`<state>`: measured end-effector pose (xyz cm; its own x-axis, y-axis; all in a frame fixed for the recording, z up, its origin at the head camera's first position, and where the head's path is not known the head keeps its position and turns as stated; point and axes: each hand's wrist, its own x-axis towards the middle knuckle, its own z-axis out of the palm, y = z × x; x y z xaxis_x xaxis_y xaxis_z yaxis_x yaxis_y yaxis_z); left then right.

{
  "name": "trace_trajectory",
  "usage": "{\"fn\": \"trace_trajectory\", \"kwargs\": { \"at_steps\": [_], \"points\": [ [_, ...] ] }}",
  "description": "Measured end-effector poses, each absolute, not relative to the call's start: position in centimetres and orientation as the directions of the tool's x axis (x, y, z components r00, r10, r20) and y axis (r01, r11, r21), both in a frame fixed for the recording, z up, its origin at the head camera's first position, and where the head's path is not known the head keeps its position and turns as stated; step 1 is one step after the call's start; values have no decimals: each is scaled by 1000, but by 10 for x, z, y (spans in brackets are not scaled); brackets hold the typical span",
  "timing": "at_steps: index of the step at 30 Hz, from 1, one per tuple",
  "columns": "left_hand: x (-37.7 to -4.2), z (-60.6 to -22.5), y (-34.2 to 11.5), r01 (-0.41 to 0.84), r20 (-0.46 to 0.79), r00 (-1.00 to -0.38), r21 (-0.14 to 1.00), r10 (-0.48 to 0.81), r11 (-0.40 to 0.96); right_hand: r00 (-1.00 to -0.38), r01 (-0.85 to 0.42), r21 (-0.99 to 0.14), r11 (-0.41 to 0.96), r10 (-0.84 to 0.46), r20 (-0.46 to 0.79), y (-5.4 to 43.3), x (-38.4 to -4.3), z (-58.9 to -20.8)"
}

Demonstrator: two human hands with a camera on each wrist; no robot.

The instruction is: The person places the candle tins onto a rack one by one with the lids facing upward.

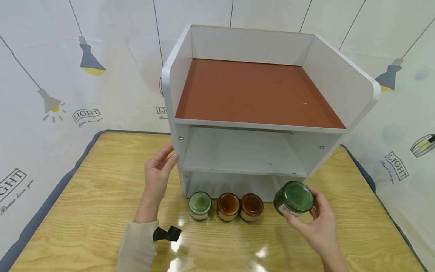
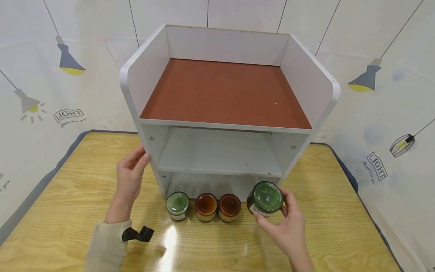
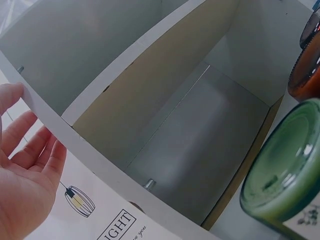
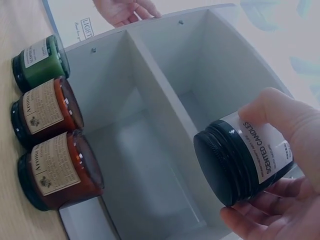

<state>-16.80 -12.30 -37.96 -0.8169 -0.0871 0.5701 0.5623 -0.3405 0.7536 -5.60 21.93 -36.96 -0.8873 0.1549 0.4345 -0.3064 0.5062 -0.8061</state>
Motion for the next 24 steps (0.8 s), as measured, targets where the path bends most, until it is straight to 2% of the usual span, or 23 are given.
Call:
{"fn": "trace_trajectory", "kwargs": {
  "at_steps": [14,24],
  "points": [
    [-168,-380,-122,558,566,-820,753,-89,-350,-870,-357,-811,463,151,469,213,-60,-346],
    [-169,-379,-123,556,565,-821,752,-89,-355,-864,-406,-775,484,73,498,206,-61,-332]
  ]
}}
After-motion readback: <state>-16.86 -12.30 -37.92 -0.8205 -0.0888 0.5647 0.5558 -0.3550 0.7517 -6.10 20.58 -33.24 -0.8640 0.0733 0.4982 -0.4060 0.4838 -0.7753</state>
